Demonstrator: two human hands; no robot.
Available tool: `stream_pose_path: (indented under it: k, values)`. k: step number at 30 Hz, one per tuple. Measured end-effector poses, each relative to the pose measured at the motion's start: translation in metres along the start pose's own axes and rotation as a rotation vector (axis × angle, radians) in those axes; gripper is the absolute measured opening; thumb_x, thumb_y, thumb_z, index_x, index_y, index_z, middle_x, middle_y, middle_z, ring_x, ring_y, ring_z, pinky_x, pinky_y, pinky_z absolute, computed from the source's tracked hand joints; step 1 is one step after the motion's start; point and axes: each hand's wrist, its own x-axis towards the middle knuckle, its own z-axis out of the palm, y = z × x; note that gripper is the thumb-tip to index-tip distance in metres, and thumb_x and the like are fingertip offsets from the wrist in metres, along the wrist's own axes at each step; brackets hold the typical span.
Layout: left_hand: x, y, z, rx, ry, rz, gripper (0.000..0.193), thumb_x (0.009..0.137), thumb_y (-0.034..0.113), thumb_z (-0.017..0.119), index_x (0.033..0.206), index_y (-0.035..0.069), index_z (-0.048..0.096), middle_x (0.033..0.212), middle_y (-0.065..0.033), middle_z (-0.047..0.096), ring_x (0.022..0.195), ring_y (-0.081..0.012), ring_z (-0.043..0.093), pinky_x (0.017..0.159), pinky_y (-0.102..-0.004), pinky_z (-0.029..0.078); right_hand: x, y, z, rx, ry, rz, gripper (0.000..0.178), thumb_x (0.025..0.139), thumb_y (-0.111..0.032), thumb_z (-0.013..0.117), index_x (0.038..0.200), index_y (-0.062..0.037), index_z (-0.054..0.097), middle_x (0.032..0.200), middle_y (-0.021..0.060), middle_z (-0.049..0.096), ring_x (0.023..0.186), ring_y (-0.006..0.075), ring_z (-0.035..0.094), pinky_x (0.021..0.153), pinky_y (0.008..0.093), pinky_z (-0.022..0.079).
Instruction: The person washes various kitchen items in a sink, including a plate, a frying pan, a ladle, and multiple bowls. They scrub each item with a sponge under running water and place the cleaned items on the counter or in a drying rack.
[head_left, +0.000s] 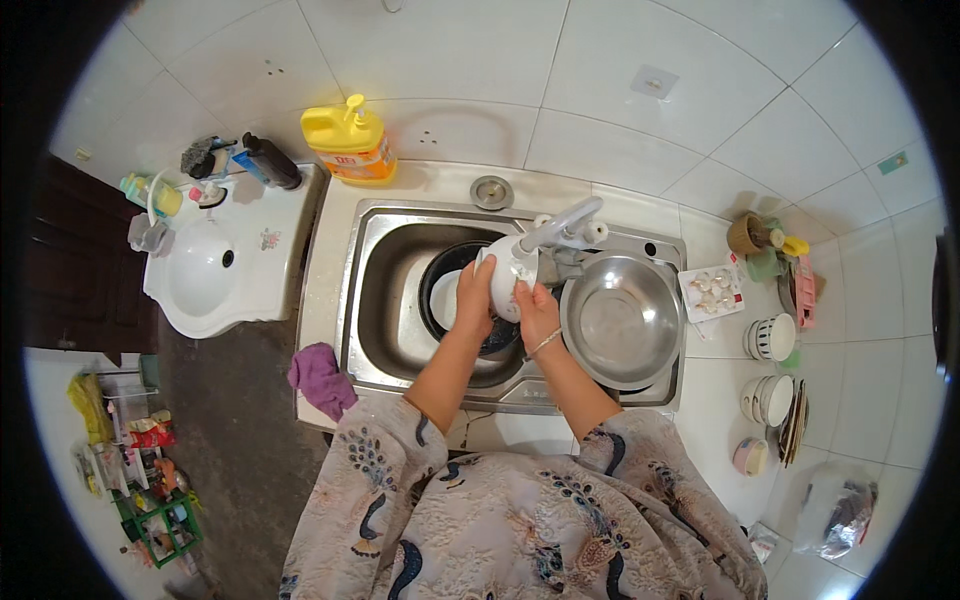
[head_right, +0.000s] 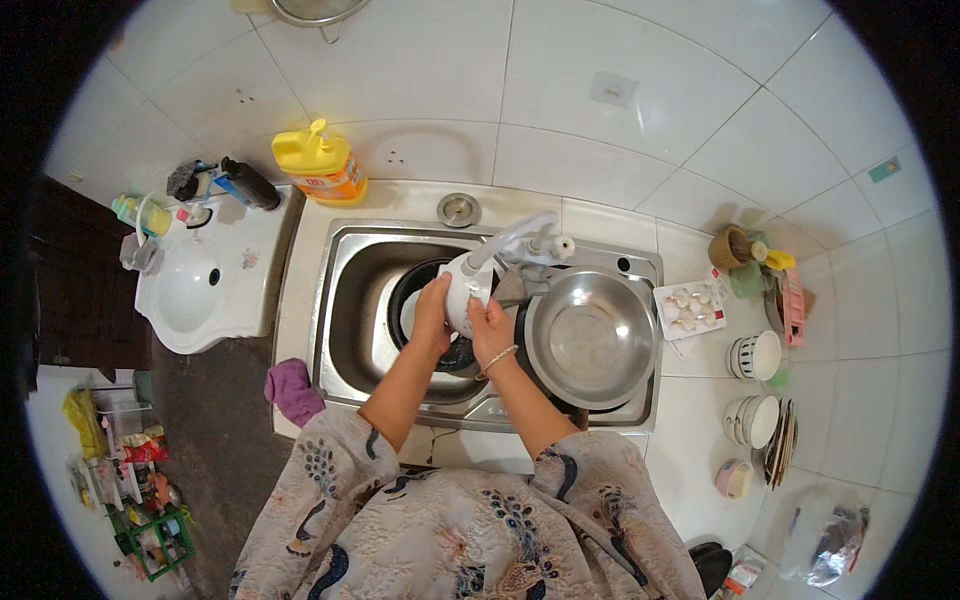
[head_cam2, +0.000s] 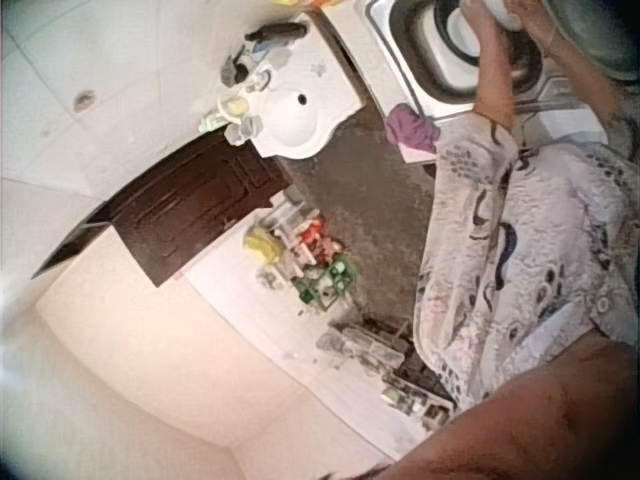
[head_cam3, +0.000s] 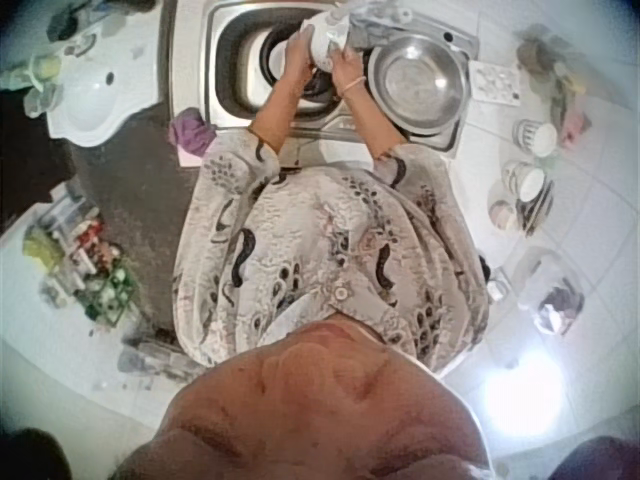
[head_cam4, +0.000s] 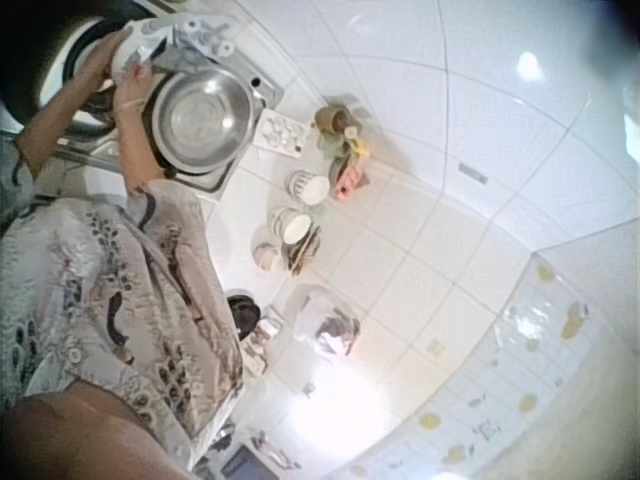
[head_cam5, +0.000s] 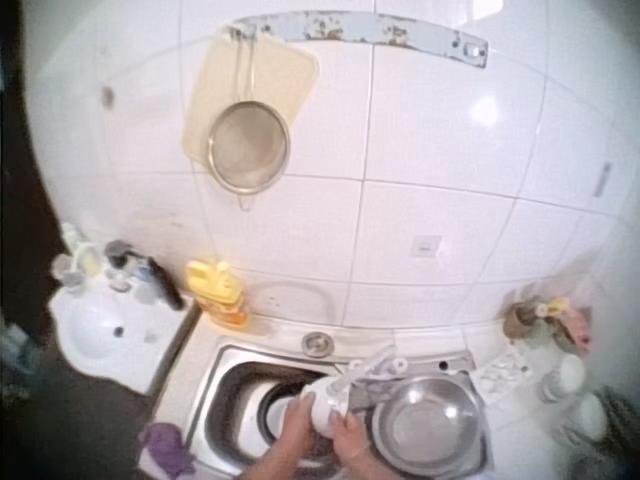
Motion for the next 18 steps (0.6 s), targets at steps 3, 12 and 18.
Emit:
stream_pose_path:
  k: [3, 12, 18]
  values:
    - [0.015, 0.012, -0.009, -0.154, -0.117, -0.274, 0.044, 0.084, 0.043, 0.048, 0.114, 0.011, 0.052, 0.108, -0.0057, 0.057, 0.097, -0.0231, 0.055, 0.083, -0.0392, 0.042, 0.01, 0.001, -0.038, -0.199, -0.022, 0.082, 0.028, 0.091, -0.029, 0.047, 0.102, -0.0046, 0.055, 0.09, 0.0015, 0.058, 0.08, 0.0096, 0.052, 0.073, 0.026, 0.043]
    - [0.006, 0.008, -0.041, -0.416, -0.51, -0.124, 0.044, 0.09, 0.033, 0.045, 0.124, 0.006, 0.043, 0.122, -0.0079, 0.051, 0.11, -0.0224, 0.051, 0.092, -0.0401, 0.042, 0.045, -0.024, -0.051, 0.583, -0.081, 0.396, 0.046, 0.092, -0.041, 0.038, 0.117, -0.0043, 0.048, 0.115, 0.0108, 0.054, 0.104, 0.0246, 0.053, 0.091, 0.0415, 0.041]
    - [0.004, 0.014, -0.044, -0.468, -0.212, -0.201, 0.042, 0.093, 0.035, 0.038, 0.123, 0.006, 0.044, 0.122, -0.0084, 0.05, 0.114, -0.0226, 0.047, 0.097, -0.0401, 0.036, 0.058, -0.027, -0.036, 0.456, -0.218, 0.366, 0.041, 0.094, -0.035, 0.036, 0.118, -0.0034, 0.046, 0.114, 0.0103, 0.055, 0.103, 0.0222, 0.053, 0.09, 0.0373, 0.043]
